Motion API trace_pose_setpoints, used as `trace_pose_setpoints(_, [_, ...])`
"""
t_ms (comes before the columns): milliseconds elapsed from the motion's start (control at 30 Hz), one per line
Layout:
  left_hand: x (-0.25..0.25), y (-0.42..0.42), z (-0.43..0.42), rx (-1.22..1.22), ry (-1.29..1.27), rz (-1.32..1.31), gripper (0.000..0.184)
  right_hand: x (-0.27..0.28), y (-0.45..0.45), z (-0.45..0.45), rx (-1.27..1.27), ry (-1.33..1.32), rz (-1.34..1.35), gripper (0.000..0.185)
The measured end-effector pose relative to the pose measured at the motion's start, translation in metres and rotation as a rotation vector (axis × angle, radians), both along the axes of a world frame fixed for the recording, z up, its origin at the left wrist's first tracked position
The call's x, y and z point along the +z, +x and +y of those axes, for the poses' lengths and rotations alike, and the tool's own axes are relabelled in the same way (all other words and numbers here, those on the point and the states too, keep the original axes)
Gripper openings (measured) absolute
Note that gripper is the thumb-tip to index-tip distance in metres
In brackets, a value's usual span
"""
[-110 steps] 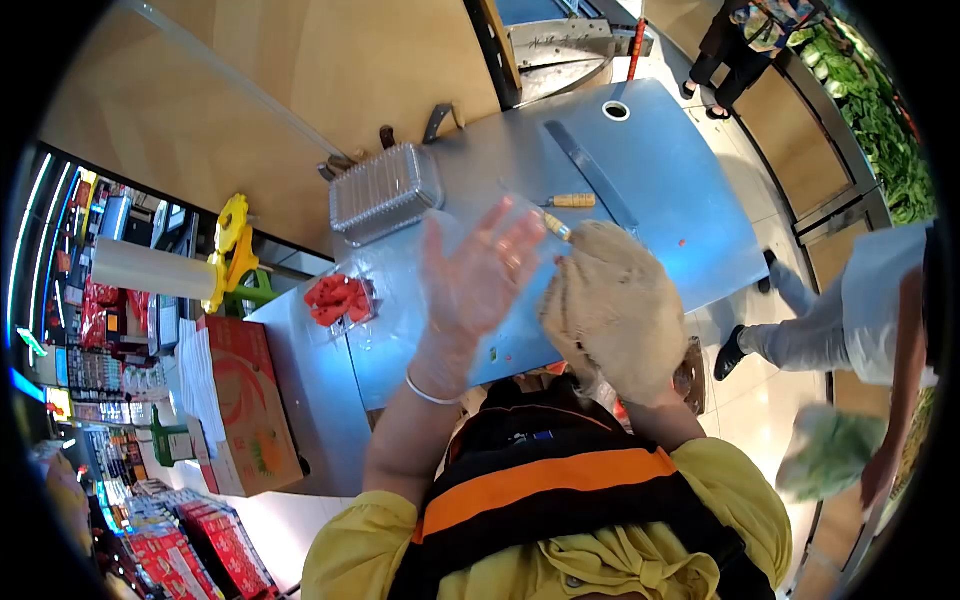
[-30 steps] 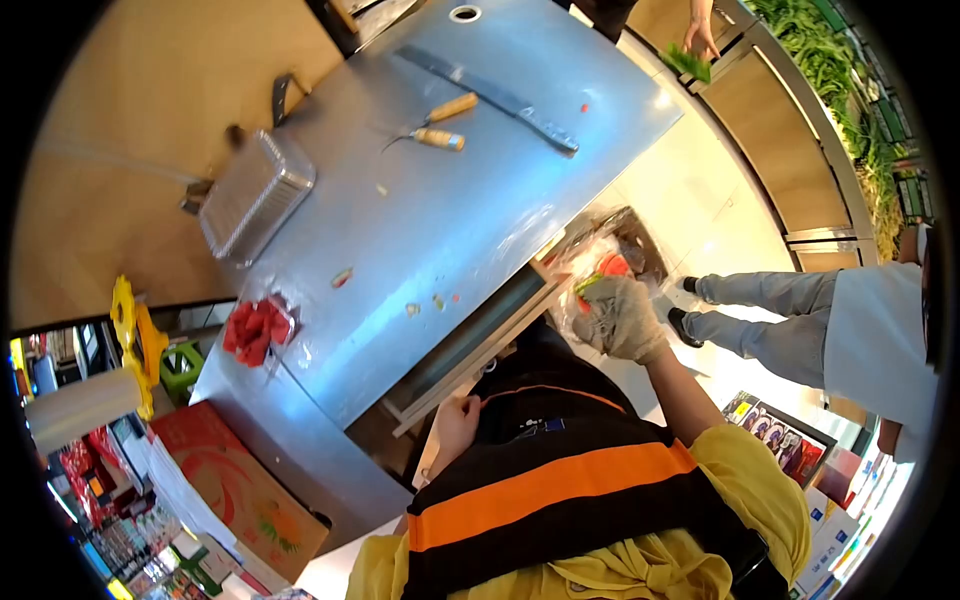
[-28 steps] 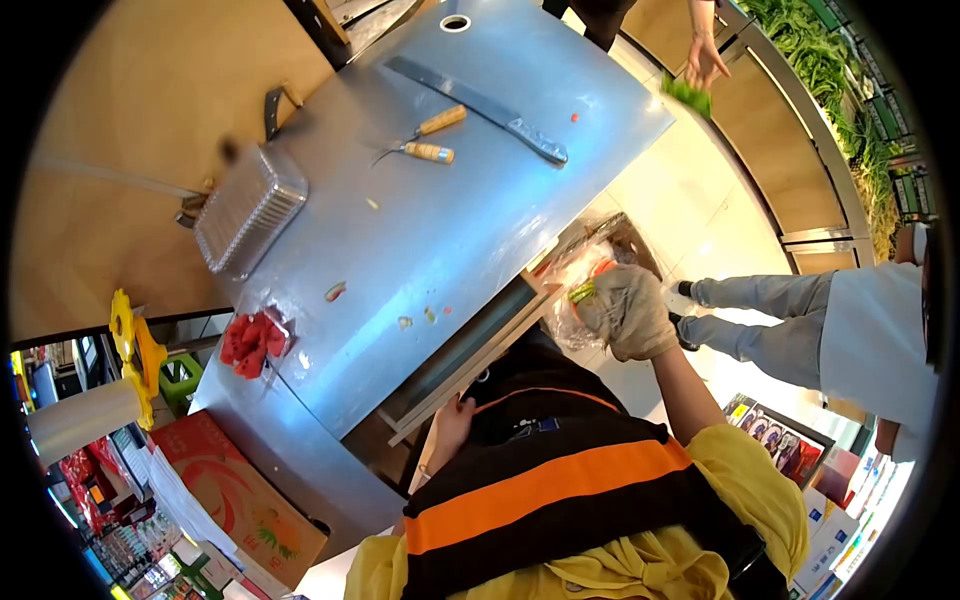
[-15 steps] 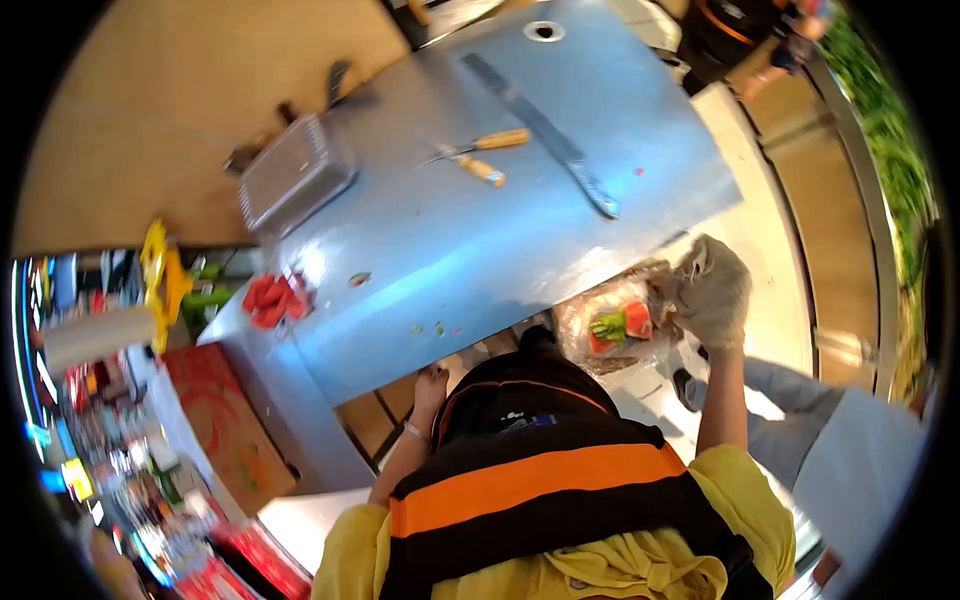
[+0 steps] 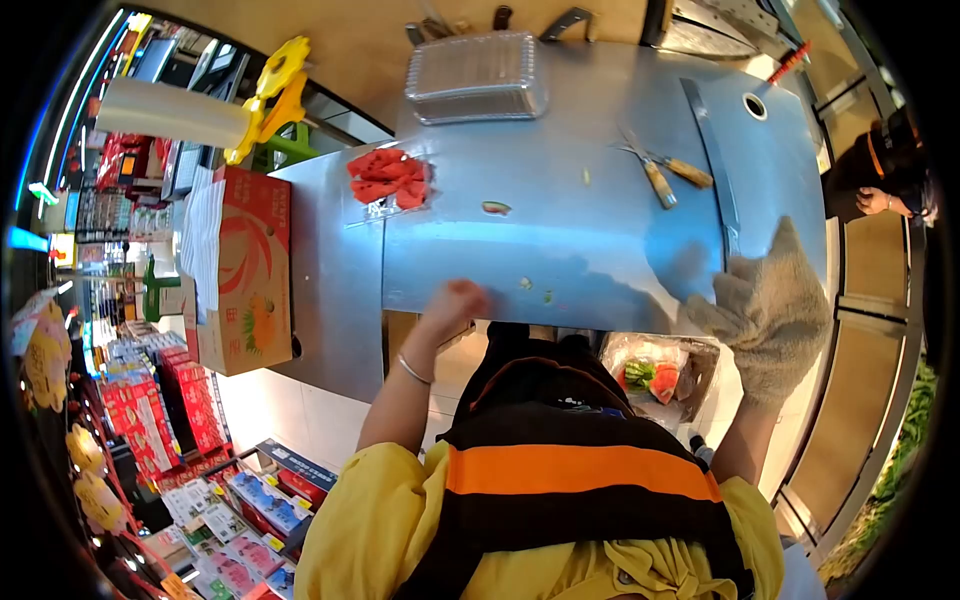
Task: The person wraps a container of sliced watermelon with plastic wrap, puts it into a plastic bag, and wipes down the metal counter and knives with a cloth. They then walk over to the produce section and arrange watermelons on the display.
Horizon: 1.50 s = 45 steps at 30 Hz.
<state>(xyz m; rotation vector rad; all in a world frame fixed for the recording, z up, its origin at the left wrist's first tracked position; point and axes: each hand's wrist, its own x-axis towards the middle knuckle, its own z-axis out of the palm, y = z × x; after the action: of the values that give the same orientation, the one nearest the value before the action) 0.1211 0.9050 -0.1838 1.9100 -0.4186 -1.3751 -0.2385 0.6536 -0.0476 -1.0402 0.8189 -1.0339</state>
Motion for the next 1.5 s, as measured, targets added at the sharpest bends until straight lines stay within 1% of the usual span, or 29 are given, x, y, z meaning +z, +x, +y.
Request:
trace_pose_setpoints(67, [-0.006, 0.061, 0.018, 0.643, -0.205, 0.149, 0.032, 0.013, 0.046, 0.001, 0.102, 0.021, -0.054, 0.042])
trace_pose_setpoints(133, [-0.020, 0.133, 0.032, 1.096, -0.237, 0.148, 0.039, 0.029, 0.089, 0.002, 0.205, 0.037, -0.073, 0.042])
trace_pose_setpoints(200, [-0.013, 0.186, 0.033, 1.017, -0.140, -0.331, 0.038, 0.048, 0.136, 0.002, 0.333, 0.053, -0.039, 0.042])
trace_pose_setpoints(233, [-0.014, 0.213, 0.035, 1.016, -0.150, -0.312, 0.038, 0.057, 0.160, 0.002, 0.376, 0.060, -0.030, 0.042])
trace_pose_setpoints(300, [-0.023, 0.259, 0.038, 0.738, -0.070, -0.154, 0.040, 0.071, 0.208, 0.003, 0.434, 0.082, -0.046, 0.041])
trace_pose_setpoints(333, [-0.023, 0.273, 0.035, 0.636, -0.046, 0.010, 0.042, 0.075, 0.230, 0.004, 0.443, 0.106, -0.072, 0.041])
trace_pose_setpoints(367, [-0.027, 0.283, 0.035, 0.636, -0.050, 0.036, 0.042, 0.078, 0.252, 0.005, 0.448, 0.137, -0.100, 0.041])
trace_pose_setpoints(433, [-0.035, 0.293, 0.034, 0.327, -0.052, -0.099, 0.043, 0.079, 0.294, 0.010, 0.457, 0.210, -0.158, 0.042])
trace_pose_setpoints(500, [-0.040, 0.302, 0.040, 0.307, -0.086, -0.042, 0.043, 0.074, 0.336, 0.021, 0.482, 0.278, -0.168, 0.042])
trace_pose_setpoints(567, [-0.035, 0.304, 0.050, 0.305, -0.164, 0.008, 0.044, 0.066, 0.375, 0.029, 0.544, 0.257, -0.082, 0.041])
trace_pose_setpoints(667, [-0.030, 0.310, 0.084, 0.388, -0.224, 0.056, 0.042, 0.044, 0.427, 0.037, 0.695, 0.011, 0.229, 0.040])
trace_pose_setpoints(733, [-0.029, 0.319, 0.115, 0.448, -0.254, 0.050, 0.041, 0.025, 0.457, 0.039, 0.781, -0.275, 0.481, 0.040])
trace_pose_setpoints(767, [-0.028, 0.323, 0.132, 0.474, -0.257, 0.054, 0.041, 0.014, 0.471, 0.040, 0.814, -0.470, 0.613, 0.040])
trace_pose_setpoints(833, [-0.035, 0.328, 0.169, 0.516, -0.308, 0.077, 0.041, -0.010, 0.502, 0.043, 0.854, -0.958, 0.841, 0.040])
trace_pose_setpoints(900, [-0.042, 0.330, 0.205, 0.555, -0.270, 0.055, 0.041, -0.030, 0.537, 0.053, 0.861, -1.393, 1.101, 0.040])
trace_pose_setpoints(933, [-0.045, 0.329, 0.221, 0.597, -0.236, 0.024, 0.042, -0.031, 0.561, 0.065, 0.832, -1.604, 1.459, 0.042])
trace_pose_setpoints(967, [-0.050, 0.329, 0.235, 0.597, -0.229, 0.029, 0.042, -0.046, 0.581, 0.069, 0.841, -1.598, 1.460, 0.042])
trace_pose_setpoints(1033, [-0.060, 0.327, 0.260, 0.626, -0.162, -0.076, 0.045, -0.099, 0.610, 0.072, 0.996, -1.688, 1.463, 0.036])
trace_pose_setpoints(1067, [-0.060, 0.324, 0.267, 0.628, -0.153, -0.075, 0.045, -0.141, 0.610, 0.079, 1.006, -1.683, 1.457, 0.036])
trace_pose_setpoints(1100, [-0.058, 0.321, 0.273, 0.638, -0.118, -0.073, 0.048, -0.194, 0.608, 0.088, 0.602, -1.518, 1.387, 0.041])
trace_pose_setpoints(1133, [-0.054, 0.318, 0.276, 0.648, -0.083, -0.073, 0.051, -0.225, 0.607, 0.097, 0.226, -1.324, 1.287, 0.047])
trace_pose_setpoints(1167, [-0.046, 0.314, 0.272, 0.650, -0.068, -0.076, 0.051, -0.232, 0.604, 0.106, 0.237, -1.312, 1.282, 0.047])
trace_pose_setpoints(1233, [-0.027, 0.299, 0.250, 0.507, 0.128, -0.870, 0.061, -0.240, 0.584, 0.125, 0.563, -1.096, 1.140, 0.055])
trace_pose_setpoints(1267, [-0.003, 0.290, 0.227, 0.478, 0.010, -1.033, 0.074, -0.244, 0.573, 0.129, 0.567, -1.091, 1.135, 0.055])
trace_pose_setpoints(1333, [0.012, 0.282, 0.210, 0.194, -0.090, -1.119, 0.079, -0.247, 0.548, 0.132, 0.778, -1.143, 1.165, 0.054])
trace_pose_setpoints(1367, [0.025, 0.279, 0.195, 0.191, -0.099, -1.125, 0.079, -0.240, 0.530, 0.135, 0.811, -1.050, 1.138, 0.052])
trace_pose_setpoints(1433, [0.046, 0.275, 0.166, -0.317, 0.186, -1.183, 0.081, -0.237, 0.488, 0.136, 0.915, -0.894, 1.105, 0.048])
trace_pose_setpoints(1467, [0.044, 0.283, 0.162, -0.315, 0.181, -1.187, 0.081, -0.244, 0.466, 0.134, 0.989, -0.827, 1.096, 0.047])
trace_pose_setpoints(1500, [0.041, 0.294, 0.158, -0.403, 0.178, -1.149, 0.081, -0.240, 0.440, 0.134, 0.882, -0.850, 1.108, 0.047])
